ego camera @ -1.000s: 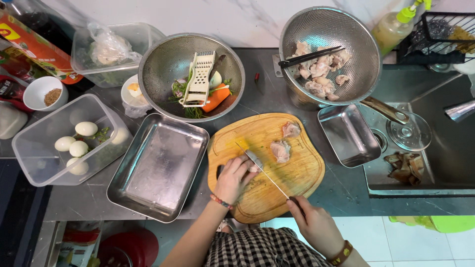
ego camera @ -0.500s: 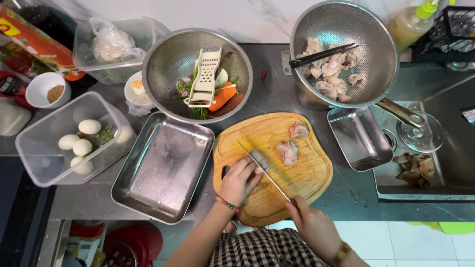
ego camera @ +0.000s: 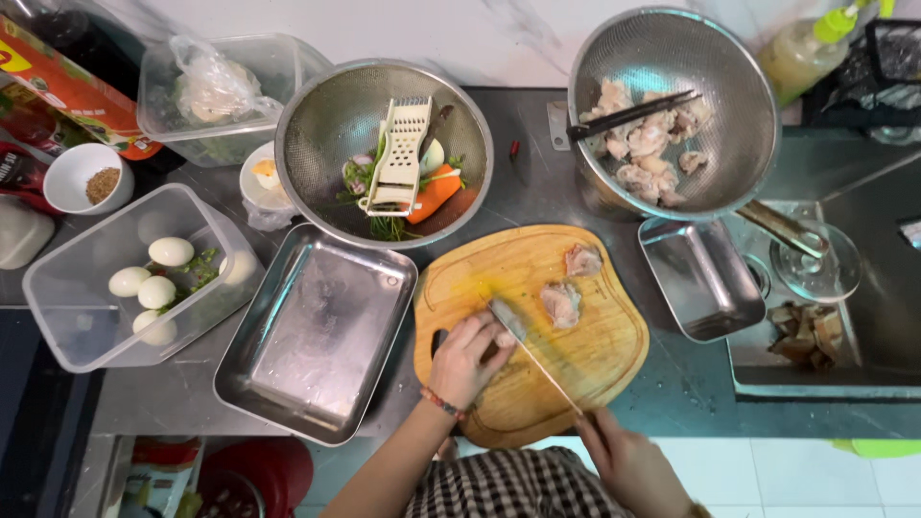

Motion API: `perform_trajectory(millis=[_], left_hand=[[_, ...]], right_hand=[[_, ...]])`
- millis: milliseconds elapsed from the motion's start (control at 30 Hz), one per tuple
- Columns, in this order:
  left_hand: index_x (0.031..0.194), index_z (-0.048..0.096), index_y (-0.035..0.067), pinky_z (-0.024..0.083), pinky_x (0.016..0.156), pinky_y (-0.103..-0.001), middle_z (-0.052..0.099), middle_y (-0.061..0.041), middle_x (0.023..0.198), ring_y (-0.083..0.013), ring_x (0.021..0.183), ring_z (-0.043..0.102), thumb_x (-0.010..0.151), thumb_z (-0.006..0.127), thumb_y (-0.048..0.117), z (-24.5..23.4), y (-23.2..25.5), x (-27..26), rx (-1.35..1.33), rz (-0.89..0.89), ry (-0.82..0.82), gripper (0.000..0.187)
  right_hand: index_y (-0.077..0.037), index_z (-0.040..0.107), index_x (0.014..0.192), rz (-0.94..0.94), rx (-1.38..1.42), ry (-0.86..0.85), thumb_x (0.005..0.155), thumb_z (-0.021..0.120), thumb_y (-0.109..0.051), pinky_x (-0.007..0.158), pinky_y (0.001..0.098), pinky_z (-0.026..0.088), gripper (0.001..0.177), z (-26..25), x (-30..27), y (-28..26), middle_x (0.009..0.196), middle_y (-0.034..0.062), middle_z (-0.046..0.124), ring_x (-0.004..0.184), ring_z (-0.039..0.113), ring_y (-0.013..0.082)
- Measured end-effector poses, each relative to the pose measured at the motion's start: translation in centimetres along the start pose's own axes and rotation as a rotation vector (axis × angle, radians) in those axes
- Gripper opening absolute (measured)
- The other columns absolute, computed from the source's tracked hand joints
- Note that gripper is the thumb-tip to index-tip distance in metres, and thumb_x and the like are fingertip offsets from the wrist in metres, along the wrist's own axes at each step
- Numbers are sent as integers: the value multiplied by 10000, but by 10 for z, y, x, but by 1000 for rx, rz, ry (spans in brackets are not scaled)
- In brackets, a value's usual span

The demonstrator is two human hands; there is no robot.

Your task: The person slices pieces of cooked meat on a wooden cutting board using a knife. The person repeatedly cuts the meat into smaller pieces and occasionally adjusts the pieces on the board.

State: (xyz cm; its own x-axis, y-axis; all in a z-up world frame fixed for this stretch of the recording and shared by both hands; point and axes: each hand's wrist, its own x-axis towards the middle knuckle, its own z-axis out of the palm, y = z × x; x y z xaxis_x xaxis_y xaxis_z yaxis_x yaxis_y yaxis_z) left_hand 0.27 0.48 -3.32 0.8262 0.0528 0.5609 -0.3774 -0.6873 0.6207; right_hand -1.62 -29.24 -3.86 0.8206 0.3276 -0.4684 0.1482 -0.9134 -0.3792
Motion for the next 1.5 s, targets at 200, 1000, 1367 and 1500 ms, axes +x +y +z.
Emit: perform_trajectory(millis=[200, 1000, 1367, 1500], left_hand=[[1110, 675, 22, 529, 878, -391, 661, -125, 1155, -293, 1007, 645, 961, 715, 164, 1, -1, -3, -3, -48, -30, 210], [1080, 651, 21, 520, 957, -423, 637, -127, 1184, -307, 1103, 635, 916, 754, 125, 1, -10, -12, -22, -24, -86, 219], [963, 568, 133, 558, 840, -359, 535, -57, 1146, -245, 1186, 585, 827, 724, 57, -6, -10, -22, -113, -237, -27, 221], [1091, 631, 95, 562, 920, -409, 563, -93, 1190, -252, 1139, 565, 779, 740, 166, -14, -11, -15, 30, -176, 64, 338]], right_hand=[[-204, 562, 1233, -137, 104, 2, 1030, 441, -469, 663, 490, 532, 354, 7, 63, -58, 785, 110, 763, 715, 740, 358], [-187, 599, 1163, -79, 156, -37, 1040, 397, -510, 732, 500, 512, 401, -12, 76, -89, 848, 152, 760, 828, 716, 397], [-216, 706, 1130, 113, 362, -52, 992, 486, -482, 723, 362, 521, 372, -20, 24, -34, 699, 49, 742, 685, 729, 229], [-162, 682, 966, 92, 407, 31, 1007, 437, -525, 734, 347, 502, 440, -41, 36, -61, 656, 34, 701, 707, 702, 236]])
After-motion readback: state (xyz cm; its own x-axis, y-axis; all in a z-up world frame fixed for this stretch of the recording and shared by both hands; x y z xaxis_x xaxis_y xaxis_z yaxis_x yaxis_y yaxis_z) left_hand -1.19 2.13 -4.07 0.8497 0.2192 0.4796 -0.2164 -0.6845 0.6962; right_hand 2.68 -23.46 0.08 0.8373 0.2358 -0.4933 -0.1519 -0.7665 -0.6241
